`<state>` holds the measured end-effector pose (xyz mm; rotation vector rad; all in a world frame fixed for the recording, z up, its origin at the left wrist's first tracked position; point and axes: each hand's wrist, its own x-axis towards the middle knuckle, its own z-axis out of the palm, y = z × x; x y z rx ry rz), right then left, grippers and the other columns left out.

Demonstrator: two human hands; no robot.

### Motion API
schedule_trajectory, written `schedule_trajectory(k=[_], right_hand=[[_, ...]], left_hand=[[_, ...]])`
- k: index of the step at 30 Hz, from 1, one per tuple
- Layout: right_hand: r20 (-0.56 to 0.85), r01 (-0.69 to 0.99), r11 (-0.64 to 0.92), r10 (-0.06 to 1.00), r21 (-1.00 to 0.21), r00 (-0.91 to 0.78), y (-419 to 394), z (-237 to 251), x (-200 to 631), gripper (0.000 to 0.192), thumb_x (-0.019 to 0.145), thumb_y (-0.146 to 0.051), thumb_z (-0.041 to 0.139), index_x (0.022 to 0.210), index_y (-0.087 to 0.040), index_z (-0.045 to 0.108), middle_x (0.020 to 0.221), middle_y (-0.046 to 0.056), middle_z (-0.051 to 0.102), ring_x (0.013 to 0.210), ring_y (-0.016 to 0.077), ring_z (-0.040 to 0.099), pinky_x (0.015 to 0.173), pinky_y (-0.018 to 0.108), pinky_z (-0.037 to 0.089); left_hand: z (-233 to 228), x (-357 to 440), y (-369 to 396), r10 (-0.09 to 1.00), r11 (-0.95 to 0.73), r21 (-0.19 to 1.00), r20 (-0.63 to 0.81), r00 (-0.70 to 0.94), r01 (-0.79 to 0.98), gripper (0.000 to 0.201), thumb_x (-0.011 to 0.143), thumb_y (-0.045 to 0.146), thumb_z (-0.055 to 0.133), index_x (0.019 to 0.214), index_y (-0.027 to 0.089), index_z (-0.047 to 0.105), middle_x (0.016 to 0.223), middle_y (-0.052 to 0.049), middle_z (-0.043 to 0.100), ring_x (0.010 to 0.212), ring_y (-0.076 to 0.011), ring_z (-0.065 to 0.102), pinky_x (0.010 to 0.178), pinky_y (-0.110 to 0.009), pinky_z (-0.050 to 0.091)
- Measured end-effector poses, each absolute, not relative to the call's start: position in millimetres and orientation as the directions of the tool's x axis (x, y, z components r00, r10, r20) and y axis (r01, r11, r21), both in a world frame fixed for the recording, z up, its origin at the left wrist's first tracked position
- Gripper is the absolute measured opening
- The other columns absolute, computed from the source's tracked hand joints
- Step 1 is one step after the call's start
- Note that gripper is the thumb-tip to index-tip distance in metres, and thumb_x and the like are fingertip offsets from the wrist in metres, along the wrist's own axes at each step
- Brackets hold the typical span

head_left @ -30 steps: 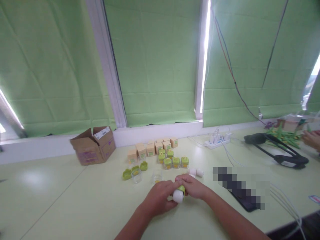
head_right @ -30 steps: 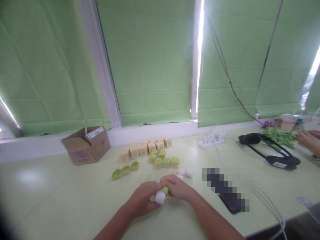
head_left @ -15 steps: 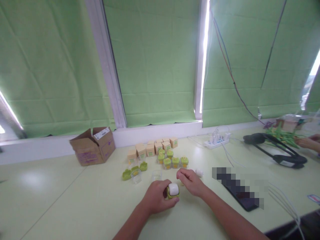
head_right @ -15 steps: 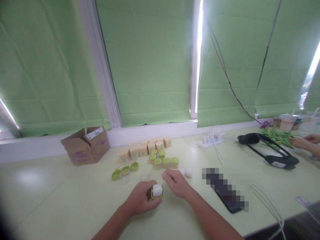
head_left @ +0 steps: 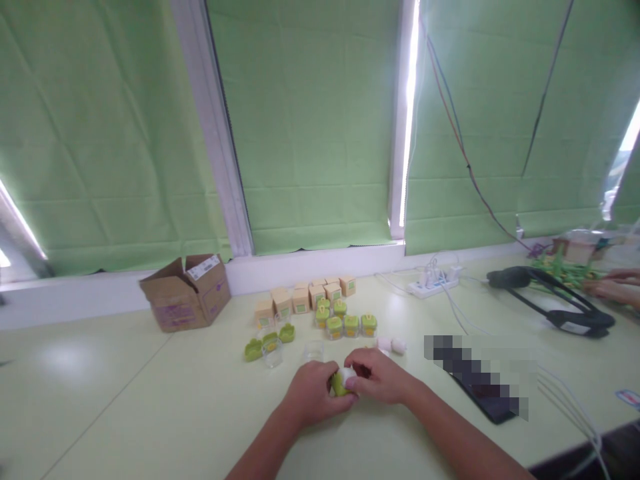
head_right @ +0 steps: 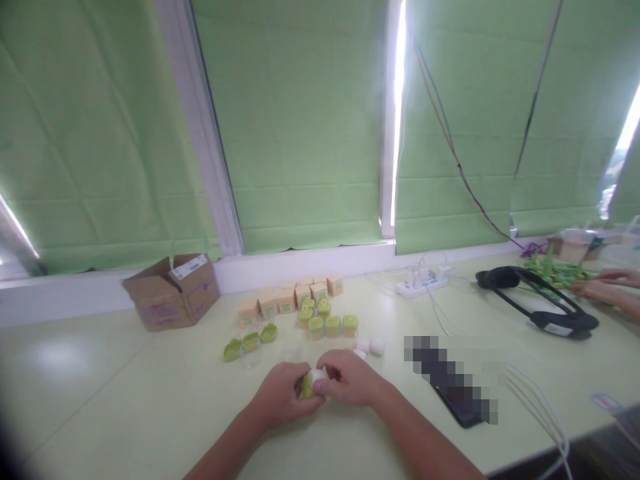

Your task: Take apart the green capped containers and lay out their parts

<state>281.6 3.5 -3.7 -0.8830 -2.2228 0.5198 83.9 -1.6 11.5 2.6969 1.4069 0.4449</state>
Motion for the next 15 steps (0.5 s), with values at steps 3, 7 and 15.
schedule_trajectory(k=[3, 7, 15], right_hand=[[0.441, 0.446, 0.7, 0.705, -0.557, -0.555, 3.0, -1.9, 280.8, 0.031, 0.079, -0.043, 0.061, 0.099, -0.019, 0.06, 0.074, -0.002, 0.055, 0.062, 0.0107, 0.046, 0.056, 0.021, 0.033], [0.469, 0.488, 0.711, 0.702, -0.507, -0.536, 2.7, 1.2, 279.4, 0.026, 0.082, -0.041, 0.059, 0.096, -0.02, 0.062, 0.073, -0.001, 0.056, 0.066, 0.012, 0.049, 0.062, 0.023, 0.035], [0.509, 0.522, 0.691, 0.722, -0.5, -0.469, 1.1, 4.3, 281.1, 0.025, 0.084, -0.042, 0.058, 0.094, -0.019, 0.061, 0.078, 0.001, 0.055, 0.072, 0.0141, 0.05, 0.064, 0.024, 0.036]], left_hand=[[12.8, 84.2, -0.9, 0.811, -0.583, 0.228, 0.23, 0.539, 0.78, 0.03, 0.068, 0.049, 0.062, 0.073, 0.02, 0.058, 0.063, 0.001, 0.058, 0.06, -0.0151, 0.05, 0.056, -0.025, 0.026], [15.3, 85.2, -0.9, 0.813, -0.582, 0.319, 0.234, 0.533, 0.748, 0.024, 0.07, 0.042, 0.062, 0.074, 0.019, 0.057, 0.063, 0.002, 0.057, 0.059, -0.0135, 0.05, 0.057, -0.023, 0.029], [27.2, 88.0, -7.2, 0.781, -0.603, 0.561, 0.269, 0.564, 0.567, 0.02, 0.075, 0.022, 0.053, 0.093, 0.017, 0.063, 0.068, 0.002, 0.058, 0.06, -0.012, 0.049, 0.06, -0.022, 0.035]])
